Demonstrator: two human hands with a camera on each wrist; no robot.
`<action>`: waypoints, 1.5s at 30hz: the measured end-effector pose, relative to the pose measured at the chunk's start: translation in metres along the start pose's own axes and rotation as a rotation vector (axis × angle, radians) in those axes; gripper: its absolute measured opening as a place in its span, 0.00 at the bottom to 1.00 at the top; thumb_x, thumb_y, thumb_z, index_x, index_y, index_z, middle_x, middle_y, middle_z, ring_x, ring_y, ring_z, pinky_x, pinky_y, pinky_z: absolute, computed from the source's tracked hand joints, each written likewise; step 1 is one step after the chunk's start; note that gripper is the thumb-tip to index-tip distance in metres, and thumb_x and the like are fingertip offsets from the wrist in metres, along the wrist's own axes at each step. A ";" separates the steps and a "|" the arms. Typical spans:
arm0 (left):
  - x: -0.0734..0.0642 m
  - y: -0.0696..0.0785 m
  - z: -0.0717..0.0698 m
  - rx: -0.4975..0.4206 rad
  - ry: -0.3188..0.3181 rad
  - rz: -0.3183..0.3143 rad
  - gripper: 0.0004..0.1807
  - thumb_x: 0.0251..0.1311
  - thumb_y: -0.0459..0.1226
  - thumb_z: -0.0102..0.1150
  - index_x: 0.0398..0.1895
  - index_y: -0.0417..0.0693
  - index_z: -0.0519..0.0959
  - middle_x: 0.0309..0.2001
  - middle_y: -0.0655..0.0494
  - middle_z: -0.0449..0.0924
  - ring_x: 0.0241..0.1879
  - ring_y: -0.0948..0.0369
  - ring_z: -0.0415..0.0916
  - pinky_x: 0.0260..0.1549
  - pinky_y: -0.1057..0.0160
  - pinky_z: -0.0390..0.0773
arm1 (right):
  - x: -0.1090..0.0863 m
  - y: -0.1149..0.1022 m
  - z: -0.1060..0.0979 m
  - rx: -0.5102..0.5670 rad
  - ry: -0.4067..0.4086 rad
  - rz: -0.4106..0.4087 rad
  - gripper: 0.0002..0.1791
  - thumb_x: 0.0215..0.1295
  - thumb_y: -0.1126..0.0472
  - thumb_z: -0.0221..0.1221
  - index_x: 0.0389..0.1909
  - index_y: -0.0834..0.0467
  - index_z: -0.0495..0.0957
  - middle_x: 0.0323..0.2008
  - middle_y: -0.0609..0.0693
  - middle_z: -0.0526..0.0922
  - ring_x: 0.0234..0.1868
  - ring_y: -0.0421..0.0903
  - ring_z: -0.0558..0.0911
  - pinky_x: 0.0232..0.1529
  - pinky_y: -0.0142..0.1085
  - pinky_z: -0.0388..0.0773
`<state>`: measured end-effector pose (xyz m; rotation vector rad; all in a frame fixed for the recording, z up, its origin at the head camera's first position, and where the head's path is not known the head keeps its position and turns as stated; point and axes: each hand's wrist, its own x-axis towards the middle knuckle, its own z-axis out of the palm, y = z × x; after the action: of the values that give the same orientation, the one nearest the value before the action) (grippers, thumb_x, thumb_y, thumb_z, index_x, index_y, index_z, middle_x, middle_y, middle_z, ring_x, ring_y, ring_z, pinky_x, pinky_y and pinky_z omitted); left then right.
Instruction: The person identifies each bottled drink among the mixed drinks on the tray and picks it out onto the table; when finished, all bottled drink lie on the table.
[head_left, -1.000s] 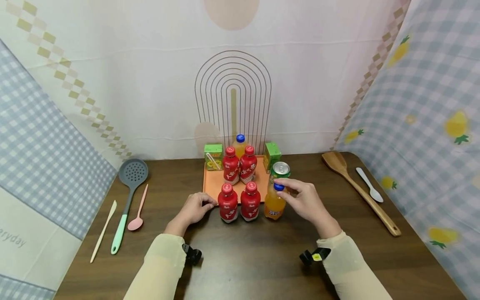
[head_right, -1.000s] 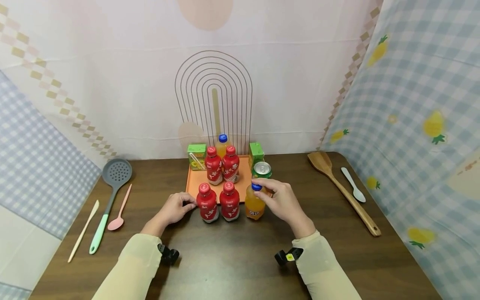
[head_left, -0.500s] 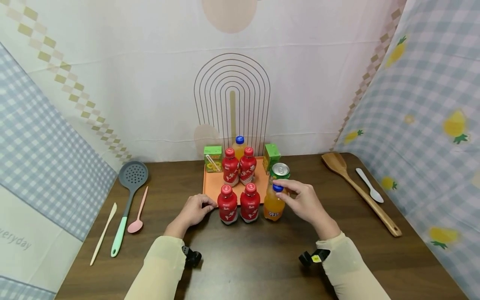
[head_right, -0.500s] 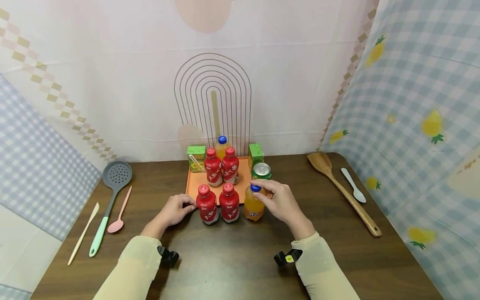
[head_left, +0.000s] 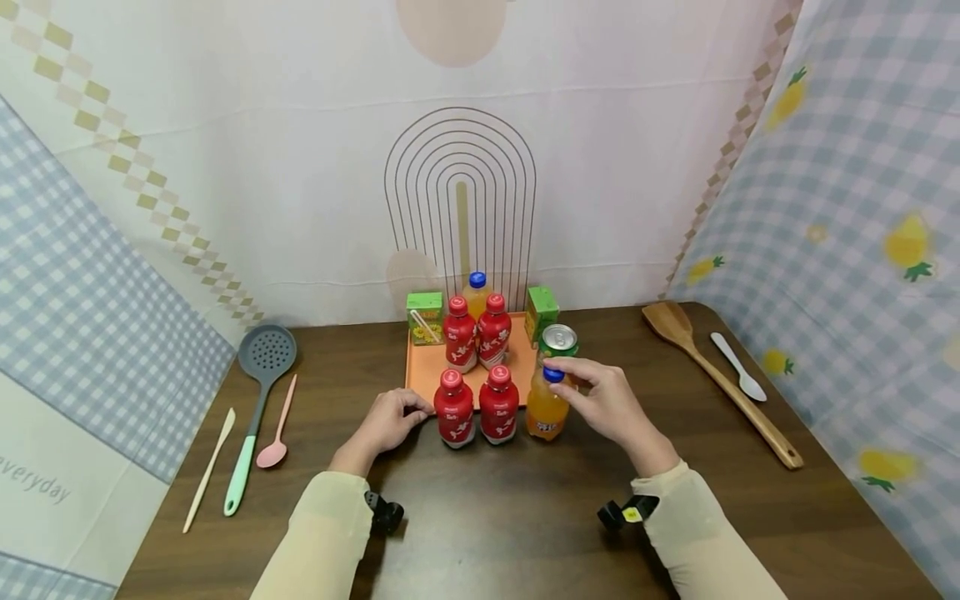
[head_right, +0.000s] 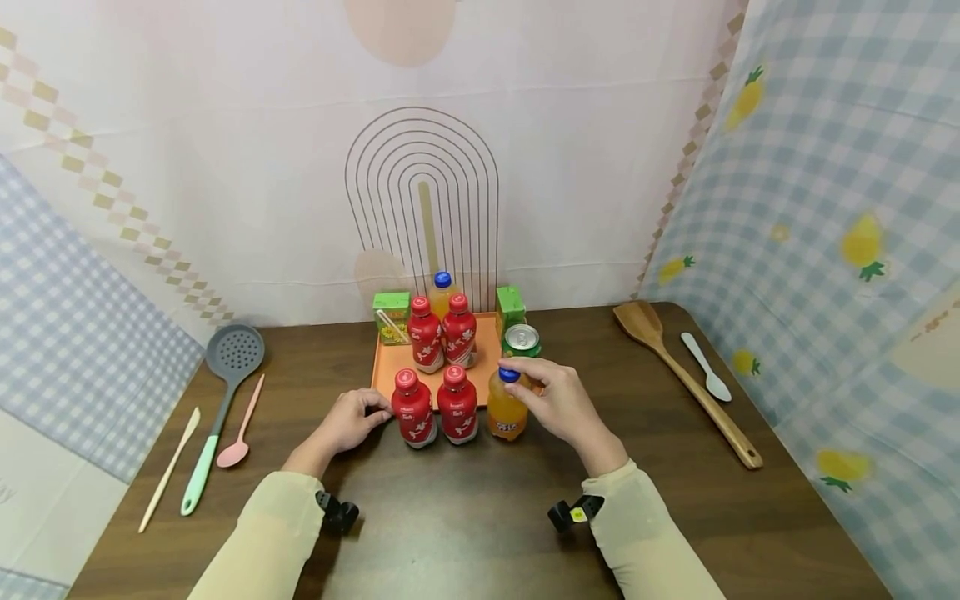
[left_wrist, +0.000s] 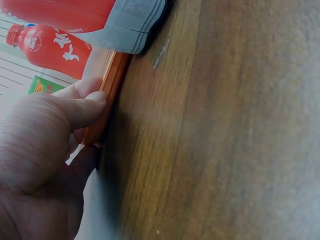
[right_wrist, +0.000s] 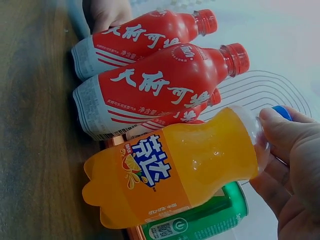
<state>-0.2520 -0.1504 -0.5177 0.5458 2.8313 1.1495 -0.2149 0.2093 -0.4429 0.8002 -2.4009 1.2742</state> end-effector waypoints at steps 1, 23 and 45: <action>0.000 0.000 0.000 0.000 0.003 0.002 0.08 0.57 0.31 0.65 0.29 0.56 0.86 0.34 0.58 0.83 0.40 0.63 0.77 0.46 0.54 0.76 | 0.000 -0.001 0.001 0.004 -0.003 -0.006 0.20 0.58 0.65 0.66 0.53 0.56 0.81 0.50 0.48 0.83 0.43 0.43 0.83 0.41 0.41 0.81; -0.001 0.002 0.000 -0.020 0.012 0.003 0.07 0.56 0.30 0.66 0.30 0.53 0.87 0.34 0.60 0.83 0.40 0.61 0.77 0.47 0.53 0.75 | 0.008 -0.009 -0.004 -0.034 -0.071 -0.094 0.21 0.57 0.66 0.66 0.54 0.56 0.81 0.50 0.49 0.83 0.46 0.44 0.83 0.41 0.43 0.81; -0.002 0.002 0.000 -0.006 0.002 -0.012 0.07 0.58 0.31 0.65 0.30 0.55 0.86 0.35 0.57 0.83 0.41 0.61 0.77 0.47 0.53 0.75 | 0.003 -0.006 -0.001 -0.056 -0.064 -0.061 0.23 0.58 0.66 0.66 0.56 0.54 0.79 0.54 0.49 0.81 0.48 0.44 0.82 0.45 0.41 0.80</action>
<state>-0.2499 -0.1496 -0.5168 0.5267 2.8281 1.1573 -0.2135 0.2060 -0.4366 0.9034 -2.4312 1.1704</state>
